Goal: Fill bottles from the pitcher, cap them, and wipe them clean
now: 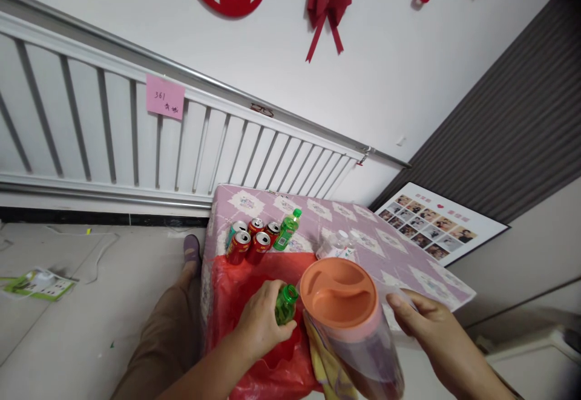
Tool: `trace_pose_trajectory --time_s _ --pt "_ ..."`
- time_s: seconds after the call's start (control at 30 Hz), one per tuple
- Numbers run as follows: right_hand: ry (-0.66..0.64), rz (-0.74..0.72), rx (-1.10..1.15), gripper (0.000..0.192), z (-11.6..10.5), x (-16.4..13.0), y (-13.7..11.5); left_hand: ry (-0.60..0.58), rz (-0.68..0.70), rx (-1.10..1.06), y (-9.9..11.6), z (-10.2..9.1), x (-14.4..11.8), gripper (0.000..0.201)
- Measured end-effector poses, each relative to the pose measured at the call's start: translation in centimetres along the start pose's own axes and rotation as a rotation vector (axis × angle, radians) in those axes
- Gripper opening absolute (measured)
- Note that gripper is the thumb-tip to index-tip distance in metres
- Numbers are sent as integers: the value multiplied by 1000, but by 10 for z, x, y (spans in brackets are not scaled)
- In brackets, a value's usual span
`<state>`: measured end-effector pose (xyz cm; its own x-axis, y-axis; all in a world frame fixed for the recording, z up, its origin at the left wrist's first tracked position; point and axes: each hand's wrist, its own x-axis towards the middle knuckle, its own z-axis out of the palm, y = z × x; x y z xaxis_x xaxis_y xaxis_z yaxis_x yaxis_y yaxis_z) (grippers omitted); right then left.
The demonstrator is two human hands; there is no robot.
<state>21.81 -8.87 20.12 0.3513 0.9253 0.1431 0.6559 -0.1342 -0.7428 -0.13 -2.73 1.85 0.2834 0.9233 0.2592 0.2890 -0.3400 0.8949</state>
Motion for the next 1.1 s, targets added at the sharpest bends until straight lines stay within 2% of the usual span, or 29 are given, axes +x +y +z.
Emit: trace_pose_trajectory --time_s 0.5,0.73,1.1 --pt "-26 0 -6 52 -1 4 4 20 12 -17 -1 0 -1 54" --pt "-23 12 -15 51 0 9 7 -14 2 -9 2 -2 0 55" --pt "-23 -39 -70 48 0 11 0 0 32 -16 -1 0 -1 55"
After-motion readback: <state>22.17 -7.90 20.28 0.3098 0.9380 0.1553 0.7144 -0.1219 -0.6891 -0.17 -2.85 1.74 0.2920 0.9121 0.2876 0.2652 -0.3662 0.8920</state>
